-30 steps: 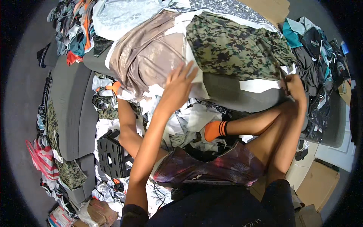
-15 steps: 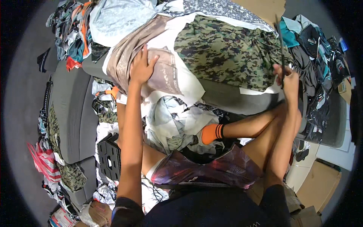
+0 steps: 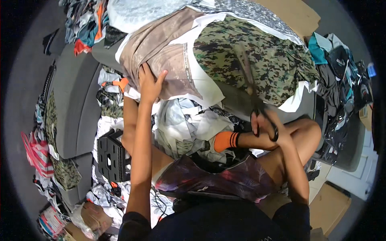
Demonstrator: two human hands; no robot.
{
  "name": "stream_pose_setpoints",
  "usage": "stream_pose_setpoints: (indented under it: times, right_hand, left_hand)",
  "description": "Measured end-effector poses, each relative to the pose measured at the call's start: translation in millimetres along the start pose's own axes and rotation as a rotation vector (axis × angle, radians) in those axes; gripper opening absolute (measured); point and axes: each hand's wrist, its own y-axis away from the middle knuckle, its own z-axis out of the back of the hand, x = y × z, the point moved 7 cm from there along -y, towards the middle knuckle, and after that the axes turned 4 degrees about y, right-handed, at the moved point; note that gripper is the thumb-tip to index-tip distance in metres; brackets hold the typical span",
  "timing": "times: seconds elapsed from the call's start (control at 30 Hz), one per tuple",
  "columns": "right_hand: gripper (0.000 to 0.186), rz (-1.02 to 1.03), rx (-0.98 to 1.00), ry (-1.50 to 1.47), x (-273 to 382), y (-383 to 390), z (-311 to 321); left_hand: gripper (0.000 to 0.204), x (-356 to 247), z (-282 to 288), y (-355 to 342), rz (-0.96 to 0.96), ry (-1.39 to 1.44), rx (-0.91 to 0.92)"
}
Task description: Cutting out patterns or sections from various clothing items using a pair of scissors.
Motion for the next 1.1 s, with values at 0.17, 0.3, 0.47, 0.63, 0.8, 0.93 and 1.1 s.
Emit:
stream_pose_setpoints:
  times: [0.17,0.3,0.47,0.63,0.8,0.93,1.1]
  right_hand:
    - [0.026,-0.279,0.205,0.18,8,27,-23]
    - [0.021,-0.474,0.241,0.267,-14,42,-21]
    - [0.027,-0.338,0.211,0.222,-13,12,-26]
    - [0.029,-0.307,0.226,0.272,-14,-13,-33]
    - [0.029,-0.287,0.211,0.313,-17,-18,-36]
    - [0.029,-0.309,0.181,0.374,-14,-20,-34]
    - [0.03,-0.316,0.195,0.455,-9,-23,-28]
  left_hand:
    - [0.066,-41,11,34,-0.224,0.151,-0.463]
    - [0.057,-95,-1,36,-0.332,0.323,-0.252]
    - [0.056,-123,-35,29,-0.537,0.304,0.173]
    - [0.062,-127,-36,32,-0.601,0.185,0.089]
    - [0.071,-121,-38,34,-0.573,0.128,-0.004]
    - [0.074,-116,-37,33,-0.591,0.119,-0.038]
    - [0.078,-112,-42,32,-0.576,0.126,-0.032]
